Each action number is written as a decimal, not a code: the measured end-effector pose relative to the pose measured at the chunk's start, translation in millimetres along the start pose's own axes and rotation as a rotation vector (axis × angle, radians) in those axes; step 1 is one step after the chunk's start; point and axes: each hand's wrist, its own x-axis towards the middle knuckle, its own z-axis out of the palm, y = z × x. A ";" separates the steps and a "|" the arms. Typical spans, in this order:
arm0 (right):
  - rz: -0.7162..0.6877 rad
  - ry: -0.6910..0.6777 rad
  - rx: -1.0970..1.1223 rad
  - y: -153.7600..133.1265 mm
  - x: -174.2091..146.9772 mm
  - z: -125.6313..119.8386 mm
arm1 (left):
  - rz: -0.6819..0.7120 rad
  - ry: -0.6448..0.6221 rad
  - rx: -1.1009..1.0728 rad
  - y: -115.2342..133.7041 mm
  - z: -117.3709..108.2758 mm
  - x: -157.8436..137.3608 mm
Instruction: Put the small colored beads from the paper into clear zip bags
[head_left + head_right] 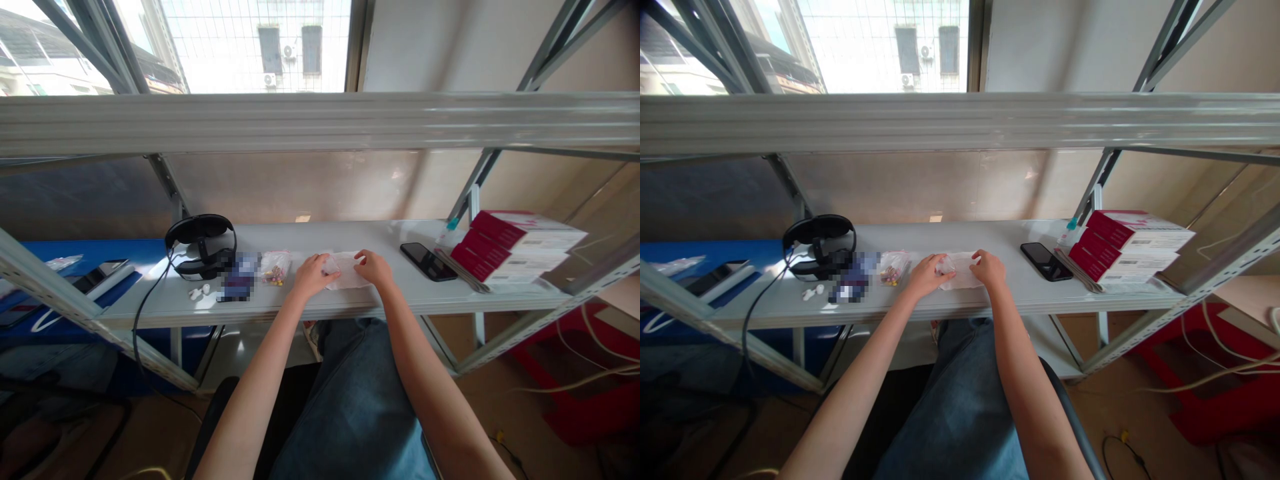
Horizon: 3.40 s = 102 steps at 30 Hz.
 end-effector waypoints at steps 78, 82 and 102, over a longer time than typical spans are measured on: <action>-0.311 -0.045 0.571 -12.9 7.5 22.7 | -0.013 0.006 -0.025 0.8 -0.2 1.7; -0.330 -0.065 0.572 -16.8 4.4 22.8 | -0.005 0.011 -0.028 0.9 -0.2 2.4; -0.481 0.033 0.791 -26.5 -2.0 13.1 | -0.056 0.321 -0.126 -0.1 -3.6 5.0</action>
